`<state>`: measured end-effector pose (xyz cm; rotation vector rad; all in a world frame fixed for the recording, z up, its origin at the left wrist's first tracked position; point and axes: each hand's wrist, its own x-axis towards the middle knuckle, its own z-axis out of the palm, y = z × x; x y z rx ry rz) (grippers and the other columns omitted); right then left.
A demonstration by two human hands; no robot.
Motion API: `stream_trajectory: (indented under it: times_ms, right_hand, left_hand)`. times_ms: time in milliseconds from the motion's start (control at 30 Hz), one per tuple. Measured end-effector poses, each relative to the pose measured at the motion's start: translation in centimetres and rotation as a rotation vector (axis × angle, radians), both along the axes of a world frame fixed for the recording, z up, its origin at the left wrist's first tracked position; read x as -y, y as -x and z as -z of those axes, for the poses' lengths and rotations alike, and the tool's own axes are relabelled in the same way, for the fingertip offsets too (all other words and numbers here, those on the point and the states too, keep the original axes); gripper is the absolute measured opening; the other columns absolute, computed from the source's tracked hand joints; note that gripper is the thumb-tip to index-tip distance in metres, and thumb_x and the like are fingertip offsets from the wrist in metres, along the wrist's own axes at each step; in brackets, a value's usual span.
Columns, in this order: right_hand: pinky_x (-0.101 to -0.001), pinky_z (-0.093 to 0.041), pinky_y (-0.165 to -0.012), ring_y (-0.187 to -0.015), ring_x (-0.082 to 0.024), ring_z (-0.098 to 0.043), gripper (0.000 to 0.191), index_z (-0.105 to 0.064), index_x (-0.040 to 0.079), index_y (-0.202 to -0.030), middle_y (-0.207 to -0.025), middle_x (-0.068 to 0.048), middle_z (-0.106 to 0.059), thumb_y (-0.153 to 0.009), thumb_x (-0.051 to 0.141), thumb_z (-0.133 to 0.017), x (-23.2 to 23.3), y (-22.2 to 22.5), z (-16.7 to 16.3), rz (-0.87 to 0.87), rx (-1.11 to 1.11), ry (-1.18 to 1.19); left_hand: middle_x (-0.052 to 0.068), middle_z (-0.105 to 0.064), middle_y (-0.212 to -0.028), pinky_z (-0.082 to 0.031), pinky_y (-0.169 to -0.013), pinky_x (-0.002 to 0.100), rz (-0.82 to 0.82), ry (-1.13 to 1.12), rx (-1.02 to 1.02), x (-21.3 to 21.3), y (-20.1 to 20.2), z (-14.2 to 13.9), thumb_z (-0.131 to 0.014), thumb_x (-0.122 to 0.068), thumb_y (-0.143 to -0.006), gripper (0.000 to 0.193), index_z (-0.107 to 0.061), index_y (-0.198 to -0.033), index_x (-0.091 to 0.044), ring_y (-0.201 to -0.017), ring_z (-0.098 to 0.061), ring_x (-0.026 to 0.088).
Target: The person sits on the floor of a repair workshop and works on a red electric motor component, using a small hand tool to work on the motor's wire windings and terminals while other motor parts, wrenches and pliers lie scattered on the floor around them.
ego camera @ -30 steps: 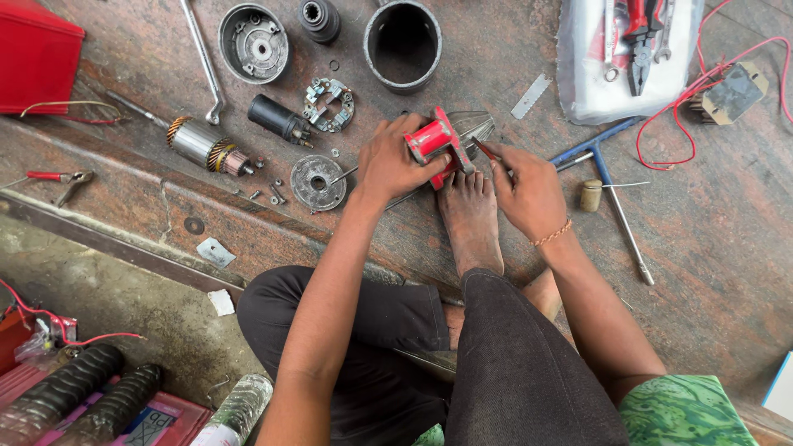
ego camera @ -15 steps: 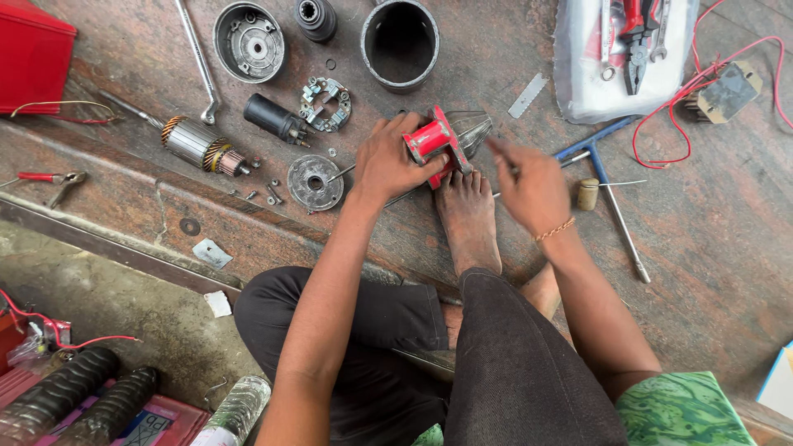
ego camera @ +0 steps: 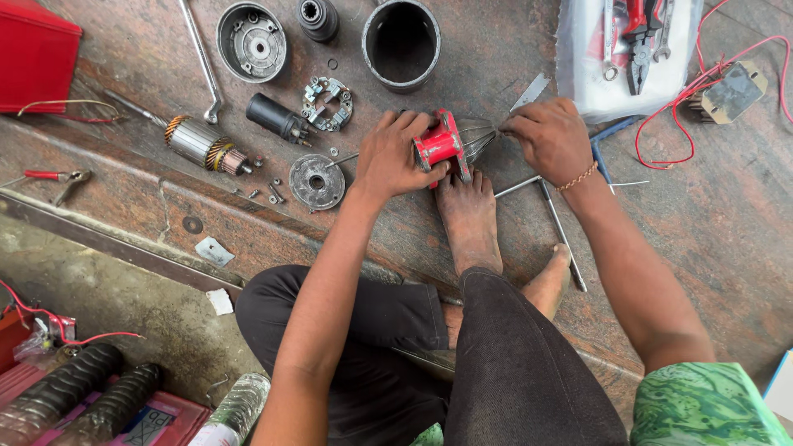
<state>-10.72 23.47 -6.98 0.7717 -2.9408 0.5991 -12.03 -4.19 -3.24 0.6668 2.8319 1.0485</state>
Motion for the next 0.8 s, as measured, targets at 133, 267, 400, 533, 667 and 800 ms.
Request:
stream_trajectory:
  times_ms: [133, 267, 400, 533, 667, 800]
  right_hand:
    - [-0.0405, -0.048, -0.101, -0.101, -0.024, -0.066, 0.026, -0.077, 0.017, -0.107, -0.104, -0.001, -0.071, -0.087, 0.000, -0.075, 0.7, 0.4, -0.2, -0.079, -0.011, 0.139]
    - [-0.0398, -0.049, -0.096, -0.103, -0.026, -0.066, 0.033, -0.077, 0.017, -0.110, -0.107, -0.002, -0.073, -0.084, -0.003, -0.073, 1.6, -0.3, -0.9, -0.107, 0.022, 0.197]
    - [-0.0388, -0.051, -0.095, -0.104, -0.025, -0.067, 0.031, -0.077, 0.015, -0.107, -0.107, -0.003, -0.073, -0.085, -0.006, -0.070, 2.5, -0.1, -1.2, -0.070, 0.085, 0.299]
    - [-0.0383, -0.051, -0.095, -0.105, -0.025, -0.067, 0.029, -0.077, 0.013, -0.103, -0.107, -0.002, -0.073, -0.086, -0.009, -0.068, 3.3, 0.3, -0.8, -0.052, 0.120, 0.350]
    - [-0.0395, -0.051, -0.094, -0.104, -0.027, -0.067, 0.028, -0.076, 0.010, -0.099, -0.106, -0.004, -0.073, -0.081, -0.010, -0.067, 3.7, 0.1, -0.3, -0.064, 0.091, 0.344]
    - [-0.0390, -0.050, -0.093, -0.104, -0.027, -0.066, 0.028, -0.075, 0.011, -0.099, -0.107, -0.004, -0.072, -0.084, -0.011, -0.068, 3.7, 0.3, -0.1, 0.004, 0.097, 0.385]
  left_hand:
    - [0.004, -0.066, -0.105, -0.052, -0.077, 0.047, 0.002, 0.014, 0.068, 1.3, 0.0, -0.1, -0.082, -0.055, -0.065, 0.066, -0.063, -0.112, -0.013, -0.095, -0.059, 0.031]
    - [0.004, -0.066, -0.105, -0.052, -0.076, 0.047, 0.009, -0.001, 0.032, 2.5, -0.4, -0.6, -0.081, -0.054, -0.065, 0.065, -0.063, -0.113, -0.013, -0.096, -0.059, 0.032]
    - [0.005, -0.066, -0.104, -0.052, -0.076, 0.047, 0.017, 0.008, 0.033, 3.6, -0.2, -1.3, -0.081, -0.054, -0.065, 0.065, -0.063, -0.113, -0.013, -0.095, -0.059, 0.032]
    - [0.004, -0.066, -0.103, -0.052, -0.077, 0.047, 0.016, 0.027, 0.050, 3.9, 0.3, -1.4, -0.082, -0.055, -0.066, 0.065, -0.064, -0.113, -0.014, -0.096, -0.059, 0.032]
    - [0.005, -0.065, -0.105, -0.052, -0.078, 0.048, 0.021, 0.042, 0.007, 3.5, 0.4, -0.9, -0.081, -0.057, -0.065, 0.067, -0.063, -0.112, -0.014, -0.099, -0.059, 0.033]
    - [0.005, -0.065, -0.104, -0.052, -0.078, 0.049, 0.016, 0.046, 0.027, 3.4, 0.8, -0.8, -0.081, -0.058, -0.064, 0.068, -0.063, -0.113, -0.014, -0.099, -0.059, 0.033]
